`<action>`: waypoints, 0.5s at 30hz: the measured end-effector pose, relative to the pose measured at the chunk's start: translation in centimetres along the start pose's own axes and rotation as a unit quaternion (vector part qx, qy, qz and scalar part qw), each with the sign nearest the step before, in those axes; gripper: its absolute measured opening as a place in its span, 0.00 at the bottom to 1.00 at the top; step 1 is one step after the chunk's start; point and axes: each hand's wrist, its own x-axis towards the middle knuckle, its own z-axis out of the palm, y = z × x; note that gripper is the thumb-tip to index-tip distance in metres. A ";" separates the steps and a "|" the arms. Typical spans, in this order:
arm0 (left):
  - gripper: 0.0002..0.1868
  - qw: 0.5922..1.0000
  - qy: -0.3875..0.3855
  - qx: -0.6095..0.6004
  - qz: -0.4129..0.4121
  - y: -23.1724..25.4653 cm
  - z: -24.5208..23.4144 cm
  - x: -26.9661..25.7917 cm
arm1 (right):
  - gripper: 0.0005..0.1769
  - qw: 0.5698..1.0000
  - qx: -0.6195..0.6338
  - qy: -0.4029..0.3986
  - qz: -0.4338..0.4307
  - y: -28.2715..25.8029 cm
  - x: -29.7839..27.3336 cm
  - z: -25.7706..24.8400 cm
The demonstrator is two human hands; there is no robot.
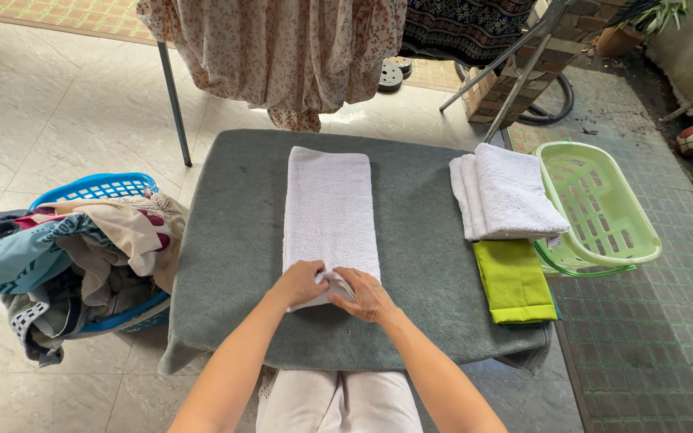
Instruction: The person folds a white towel on a gray mat, smoothing and aligning edges, then stacks it with other folded towels. The person repeats the process with a second white towel, folding it into a compact rectangle and adding it to the stack.
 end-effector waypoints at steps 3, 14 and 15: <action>0.19 0.998 0.034 0.058 -0.006 0.1 -1.3 1.4 | 0.31 0.998 -0.039 -0.008 0.038 -0.2 1.3 -1.3; 0.29 0.988 -0.095 -0.083 -0.089 -7.0 -3.2 5.0 | 0.16 0.969 0.089 0.173 0.153 3.9 5.1 -2.5; 0.29 0.984 -0.053 -0.138 -0.102 -7.8 -3.1 5.5 | 0.16 0.964 0.102 0.175 0.175 3.9 5.8 -2.5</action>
